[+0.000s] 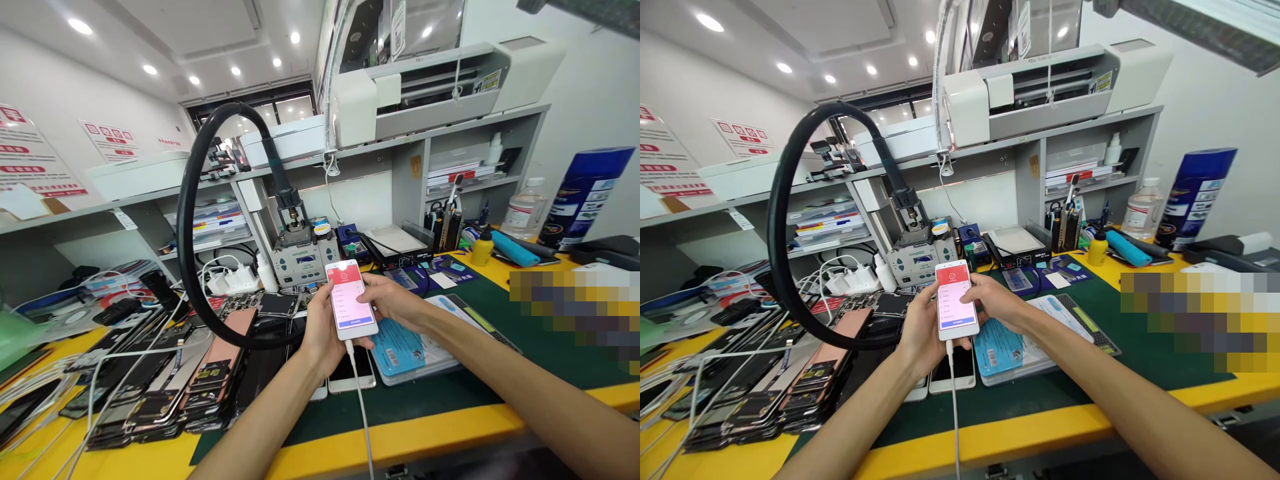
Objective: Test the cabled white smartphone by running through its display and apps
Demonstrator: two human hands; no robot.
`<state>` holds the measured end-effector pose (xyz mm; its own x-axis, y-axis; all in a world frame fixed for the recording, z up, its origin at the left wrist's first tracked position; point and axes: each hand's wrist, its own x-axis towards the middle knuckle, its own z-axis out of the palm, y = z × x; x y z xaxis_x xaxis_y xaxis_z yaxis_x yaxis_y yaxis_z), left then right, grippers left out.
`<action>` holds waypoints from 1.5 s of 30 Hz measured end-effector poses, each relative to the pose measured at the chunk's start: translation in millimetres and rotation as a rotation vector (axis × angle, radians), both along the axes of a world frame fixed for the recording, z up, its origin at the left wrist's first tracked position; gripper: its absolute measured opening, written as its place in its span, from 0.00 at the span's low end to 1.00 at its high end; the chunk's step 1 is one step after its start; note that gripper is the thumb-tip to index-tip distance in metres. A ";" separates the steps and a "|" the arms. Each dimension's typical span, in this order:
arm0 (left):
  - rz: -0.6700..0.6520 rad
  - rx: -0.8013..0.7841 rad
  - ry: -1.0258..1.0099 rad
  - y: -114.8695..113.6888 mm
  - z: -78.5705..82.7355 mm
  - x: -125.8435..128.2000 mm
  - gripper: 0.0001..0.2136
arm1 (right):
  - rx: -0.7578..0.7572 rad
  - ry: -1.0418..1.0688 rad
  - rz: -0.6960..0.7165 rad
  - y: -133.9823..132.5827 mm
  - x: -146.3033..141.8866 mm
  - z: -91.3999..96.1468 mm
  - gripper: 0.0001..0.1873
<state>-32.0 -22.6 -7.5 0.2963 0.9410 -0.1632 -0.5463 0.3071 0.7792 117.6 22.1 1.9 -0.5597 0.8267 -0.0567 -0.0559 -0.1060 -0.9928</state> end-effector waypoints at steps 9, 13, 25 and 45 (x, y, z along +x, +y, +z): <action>0.001 -0.008 -0.036 -1.3 1.7 0.1 0.26 | -0.042 -0.012 -0.030 -2.7 -1.5 5.2 0.19; -0.004 -0.006 0.008 -1.0 1.8 0.1 0.28 | -0.008 -0.012 0.000 -3.4 -0.5 4.5 0.23; 0.001 -0.008 -0.070 1.2 -4.0 -1.3 0.25 | 0.113 -0.085 0.005 -3.6 -0.2 -0.9 0.31; 0.008 -0.013 0.007 0.2 -1.1 -0.3 0.27 | 0.055 -0.037 -0.005 -5.3 -1.3 2.3 0.24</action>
<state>-32.3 -22.4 -8.6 0.2875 0.9412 -0.1775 -0.5431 0.3129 0.7792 116.3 16.8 4.2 -0.5540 0.8319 -0.0315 -0.0196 -0.0509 -0.9985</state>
